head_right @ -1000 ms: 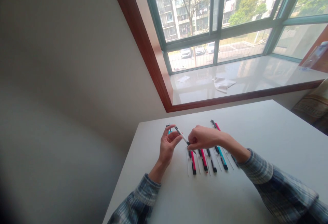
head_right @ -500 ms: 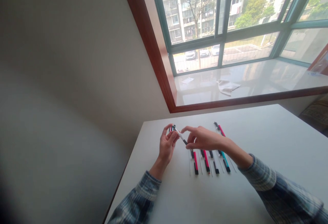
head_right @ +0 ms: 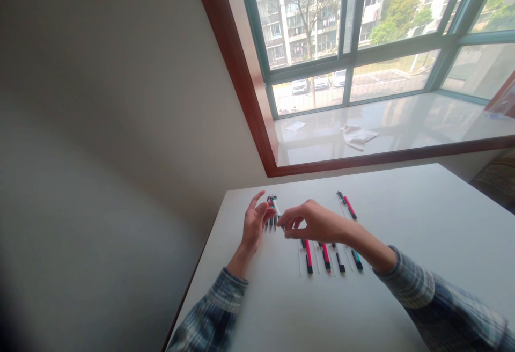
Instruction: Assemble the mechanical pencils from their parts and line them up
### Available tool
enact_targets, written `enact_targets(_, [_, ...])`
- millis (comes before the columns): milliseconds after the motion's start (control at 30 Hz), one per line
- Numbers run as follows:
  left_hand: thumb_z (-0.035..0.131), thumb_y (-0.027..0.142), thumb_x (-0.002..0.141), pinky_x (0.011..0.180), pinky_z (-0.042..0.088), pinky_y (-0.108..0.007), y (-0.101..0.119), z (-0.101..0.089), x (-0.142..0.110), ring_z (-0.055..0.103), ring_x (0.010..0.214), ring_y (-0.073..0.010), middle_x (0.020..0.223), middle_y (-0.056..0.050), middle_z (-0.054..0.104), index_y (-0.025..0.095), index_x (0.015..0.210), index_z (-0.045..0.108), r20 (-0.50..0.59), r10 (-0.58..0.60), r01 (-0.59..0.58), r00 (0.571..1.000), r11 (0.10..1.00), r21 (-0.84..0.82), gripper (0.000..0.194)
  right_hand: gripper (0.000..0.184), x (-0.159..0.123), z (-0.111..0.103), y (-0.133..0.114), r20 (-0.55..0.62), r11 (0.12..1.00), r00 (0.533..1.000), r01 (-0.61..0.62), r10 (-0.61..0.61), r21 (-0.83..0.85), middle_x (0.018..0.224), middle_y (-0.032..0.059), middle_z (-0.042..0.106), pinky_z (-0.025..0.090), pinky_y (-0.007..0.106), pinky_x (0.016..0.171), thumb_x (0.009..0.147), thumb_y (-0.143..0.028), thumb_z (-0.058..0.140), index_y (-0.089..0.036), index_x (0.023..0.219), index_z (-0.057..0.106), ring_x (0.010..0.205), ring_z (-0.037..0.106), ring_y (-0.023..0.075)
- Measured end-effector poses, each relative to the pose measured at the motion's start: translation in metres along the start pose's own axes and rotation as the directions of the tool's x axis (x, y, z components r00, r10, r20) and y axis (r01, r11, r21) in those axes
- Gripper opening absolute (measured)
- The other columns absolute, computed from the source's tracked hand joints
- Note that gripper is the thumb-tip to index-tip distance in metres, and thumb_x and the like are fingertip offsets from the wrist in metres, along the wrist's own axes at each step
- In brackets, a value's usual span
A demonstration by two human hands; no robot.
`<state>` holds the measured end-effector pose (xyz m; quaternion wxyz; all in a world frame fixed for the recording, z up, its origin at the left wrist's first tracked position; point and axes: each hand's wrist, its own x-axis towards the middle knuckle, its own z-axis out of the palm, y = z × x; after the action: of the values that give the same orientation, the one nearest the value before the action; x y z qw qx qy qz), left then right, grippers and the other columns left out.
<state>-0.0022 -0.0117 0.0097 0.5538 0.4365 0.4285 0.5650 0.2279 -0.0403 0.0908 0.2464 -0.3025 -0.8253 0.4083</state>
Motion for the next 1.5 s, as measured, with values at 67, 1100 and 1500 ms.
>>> enact_targets(67, [0.077,0.055,0.084,0.072,0.054,-0.029,0.004,-0.013,0.009,0.069,0.077,-0.0160,0.097,-0.008,0.074,0.020,0.138,0.056,-0.078,0.086,-0.080,0.993,0.994,0.078,0.068,0.028,0.001,0.001,0.005,-0.017,1.000,1.000,-0.019,0.019,-0.012,0.099,0.0023,0.081,0.060,0.028,0.083,0.093,-0.040,0.069,-0.024,0.115,0.077,0.089,0.076,0.0186])
enact_targets(1100, [0.069,0.037,0.084,0.070,0.050,-0.027,-0.006,-0.040,0.025,0.066,0.080,-0.0169,0.091,-0.007,0.073,0.018,0.103,0.071,-0.255,0.265,-0.168,0.930,0.923,0.347,0.026,0.018,0.035,0.053,0.061,-0.004,0.857,0.999,0.026,-0.032,-0.515,0.102,0.0073,0.079,0.053,0.028,0.074,0.098,-0.026,0.065,-0.024,0.111,0.077,0.087,0.074,0.0214])
enact_targets(1500, [0.073,0.034,0.083,0.086,0.054,-0.034,-0.007,-0.039,0.026,0.068,0.091,-0.0199,0.100,-0.008,0.074,0.019,0.097,0.074,-0.221,0.289,-0.178,0.931,0.892,0.416,0.020,0.018,0.039,0.065,0.056,0.023,0.798,0.999,0.033,-0.024,-0.602,0.099,0.0076,0.077,0.052,0.029,0.071,0.099,-0.022,0.062,-0.023,0.113,0.074,0.089,0.072,0.0222])
